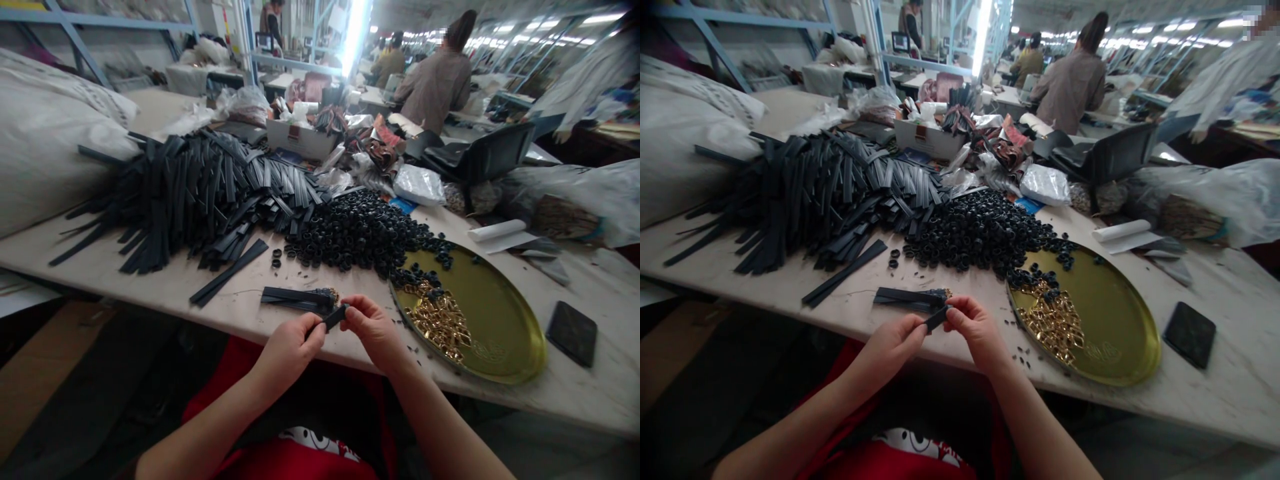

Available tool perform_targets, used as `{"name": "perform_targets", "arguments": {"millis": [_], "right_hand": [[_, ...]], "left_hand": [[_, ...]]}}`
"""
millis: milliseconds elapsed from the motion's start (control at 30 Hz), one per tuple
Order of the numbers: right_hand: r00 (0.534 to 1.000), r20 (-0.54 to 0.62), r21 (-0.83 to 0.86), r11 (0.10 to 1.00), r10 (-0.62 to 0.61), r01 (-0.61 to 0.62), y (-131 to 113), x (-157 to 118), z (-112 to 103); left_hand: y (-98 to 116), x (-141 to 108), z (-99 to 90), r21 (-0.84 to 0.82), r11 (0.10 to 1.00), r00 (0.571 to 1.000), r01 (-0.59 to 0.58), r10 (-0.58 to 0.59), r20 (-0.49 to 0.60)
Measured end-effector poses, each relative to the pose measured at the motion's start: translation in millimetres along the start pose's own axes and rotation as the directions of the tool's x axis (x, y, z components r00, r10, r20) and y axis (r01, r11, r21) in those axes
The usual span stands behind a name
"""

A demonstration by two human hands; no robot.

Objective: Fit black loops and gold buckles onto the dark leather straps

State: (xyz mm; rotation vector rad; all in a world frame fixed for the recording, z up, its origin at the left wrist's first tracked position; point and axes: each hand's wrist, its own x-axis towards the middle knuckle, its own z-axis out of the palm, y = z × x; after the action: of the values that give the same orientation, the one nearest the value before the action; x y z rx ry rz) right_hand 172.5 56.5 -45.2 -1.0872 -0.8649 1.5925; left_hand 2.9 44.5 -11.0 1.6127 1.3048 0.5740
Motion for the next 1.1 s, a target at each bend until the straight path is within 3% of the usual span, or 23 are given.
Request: {"name": "perform_targets", "arguments": {"millis": [133, 233, 367, 500, 700, 767, 800, 833, 900, 933, 1000, 1067, 1100], "right_hand": [[0.998, 0.050, -0.175, 0.984, -0.030, 0.039, -1.2, -10.1, -2.0], [0.994, 0.110, -0.192, 0.981, 0.013, 0.008, -5.5, -21.6, 1.5], [0.979, 0.172, -0.143, 0.986, 0.105, -0.080, -9.1, -34.1, 5.7], [0.996, 0.091, -0.042, 0.999, 0.019, -0.015, -5.3, -38.8, 9.7], [0.991, 0.132, 0.108, 0.994, -0.030, 0.016, 11.4, -38.7, 20.7], [0.991, 0.099, -0.055, 0.994, -0.088, 0.093, 6.4, -32.9, 3.2], [0.989, 0.062, -0.213, 0.966, -0.133, 0.143, 0.2, -28.5, -11.5], [0.979, 0.000, -0.434, 0.882, -0.202, 0.182, -8.1, -23.1, -29.3], [0.911, -0.093, -0.834, 0.531, -0.401, 0.149, -27.9, -9.7, -68.3], [0.890, -0.102, -0.939, 0.339, -0.444, 0.062, -37.5, -2.0, -86.6], [0.900, -0.107, -0.994, 0.016, -0.423, -0.111, -51.6, 13.4, -115.3], [0.921, -0.113, -0.982, -0.098, -0.374, -0.160, -56.7, 26.4, -131.5], [0.929, -0.111, -0.980, -0.114, -0.352, -0.160, -56.4, 31.0, -135.6]], "left_hand": [[6.4, -9.5, -8.9, 0.160, 0.987, 0.996, -0.011, -0.004, 0.092], [15.5, -15.6, -9.9, 0.183, 0.982, 0.991, -0.038, 0.013, 0.135], [18.7, -24.4, -5.5, 0.111, 0.993, 0.973, -0.031, 0.005, 0.229], [9.8, -31.7, 1.6, -0.099, 0.991, 0.930, 0.086, -0.044, 0.366], [-1.5, -28.3, 12.9, -0.396, 0.899, 0.973, 0.188, -0.117, 0.197], [-6.2, -21.8, 11.8, -0.462, 0.853, 0.967, 0.243, -0.174, 0.186], [-8.8, -17.6, 10.7, -0.490, 0.831, 0.964, 0.262, -0.203, 0.170], [-11.2, -13.2, 9.8, -0.515, 0.813, 0.962, 0.273, -0.230, 0.148], [-14.4, -4.4, 9.7, -0.553, 0.783, 0.957, 0.284, -0.271, 0.109], [-14.9, -0.4, 10.8, -0.566, 0.773, 0.954, 0.289, -0.285, 0.097], [-14.4, 6.3, 15.2, -0.582, 0.760, 0.951, 0.290, -0.296, 0.087], [-14.2, 11.7, 20.3, -0.589, 0.757, 0.953, 0.284, -0.289, 0.088], [-15.1, 14.0, 22.4, -0.587, 0.759, 0.955, 0.283, -0.281, 0.096]]}}
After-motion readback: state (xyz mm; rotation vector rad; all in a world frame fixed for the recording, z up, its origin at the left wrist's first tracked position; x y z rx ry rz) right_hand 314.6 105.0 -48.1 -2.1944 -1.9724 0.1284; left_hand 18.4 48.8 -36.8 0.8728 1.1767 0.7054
